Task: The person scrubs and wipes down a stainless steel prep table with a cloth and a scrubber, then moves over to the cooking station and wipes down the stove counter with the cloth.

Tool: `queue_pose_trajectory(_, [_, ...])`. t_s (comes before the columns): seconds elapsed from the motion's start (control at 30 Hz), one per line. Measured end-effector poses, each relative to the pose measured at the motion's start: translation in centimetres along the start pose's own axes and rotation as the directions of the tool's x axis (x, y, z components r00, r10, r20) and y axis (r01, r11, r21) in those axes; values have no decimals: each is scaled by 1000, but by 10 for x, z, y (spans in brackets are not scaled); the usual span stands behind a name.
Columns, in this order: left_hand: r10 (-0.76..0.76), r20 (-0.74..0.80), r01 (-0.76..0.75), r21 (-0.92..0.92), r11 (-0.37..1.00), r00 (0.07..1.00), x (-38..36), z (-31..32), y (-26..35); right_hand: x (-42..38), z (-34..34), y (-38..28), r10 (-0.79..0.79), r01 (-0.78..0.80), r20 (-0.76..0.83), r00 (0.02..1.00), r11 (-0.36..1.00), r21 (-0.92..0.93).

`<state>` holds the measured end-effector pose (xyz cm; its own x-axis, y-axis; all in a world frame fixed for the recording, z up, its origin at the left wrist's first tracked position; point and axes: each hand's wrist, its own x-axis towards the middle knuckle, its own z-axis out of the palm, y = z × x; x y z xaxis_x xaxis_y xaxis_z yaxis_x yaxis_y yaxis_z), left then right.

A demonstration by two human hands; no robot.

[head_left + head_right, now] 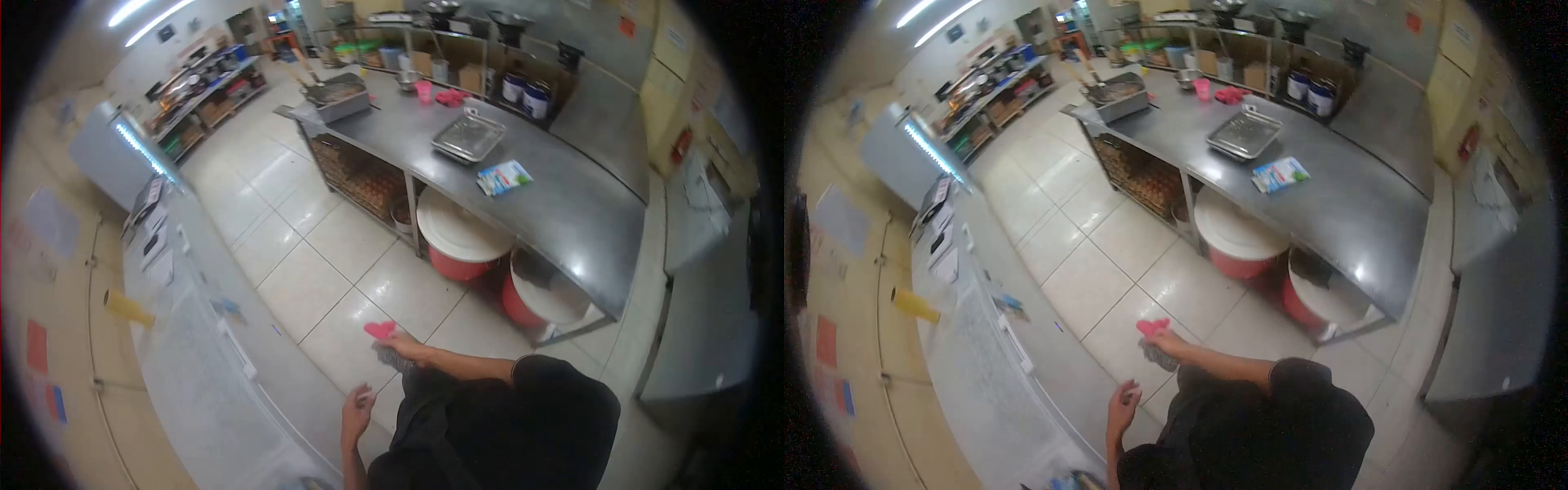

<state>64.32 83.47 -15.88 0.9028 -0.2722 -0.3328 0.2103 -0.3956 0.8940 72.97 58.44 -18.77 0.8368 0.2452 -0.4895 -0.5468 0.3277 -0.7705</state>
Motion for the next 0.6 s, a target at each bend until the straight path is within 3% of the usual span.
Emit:
queue_pose_trajectory(0.03, [-3, 36, 3, 18, 1000, 999, 26, -22, 24, 14, 13, -9, -4, 5, -27, 1000, 1000, 29])
queue_pose_trajectory(0.1, [39, 267, -46, 18, 999, 963, 86, -58, 53, 51, 34, -32, -77, 102, -318, 945, 993, 63])
queue_pose_trajectory(0.17, [59, 323, -67, 13, 998, 945, 151, -81, 67, 109, 53, -46, -110, 156, -349, 931, 982, 108])
queue_pose_trajectory(0.23, [91, 371, -99, 2, 995, 924, 221, -103, 72, 185, 72, -52, -327, 247, -400, 856, 939, -241])
queue_pose_trajectory(0.27, [90, 298, -68, -84, 994, 950, 254, -113, 64, 224, 78, -58, -377, 250, -388, 841, 907, -339])
queue_pose_trajectory(0.3, [73, 225, -33, -176, 984, 972, 286, -122, 58, 246, 84, -90, -375, 248, -399, 837, 909, -335])
queue_pose_trajectory(0.37, [4, 172, 27, -180, 983, 985, 332, -159, 64, 265, 119, -161, -82, -37, -429, 900, 965, -261])
queue_pose_trajectory(0.4, [-19, 127, 53, -269, 962, 992, 353, -175, 85, 301, 122, -167, -209, 43, -341, 916, 899, -436])
queue_pose_trajectory(0.53, [-90, 20, 88, -484, 870, 996, 422, -263, 80, 416, 166, -206, -102, 73, -94, 990, 960, -270])
queue_pose_trajectory(0.6, [-154, 9, 123, -648, 752, 988, 466, -305, 86, 463, 188, -234, -216, 196, -14, 976, 908, -370])
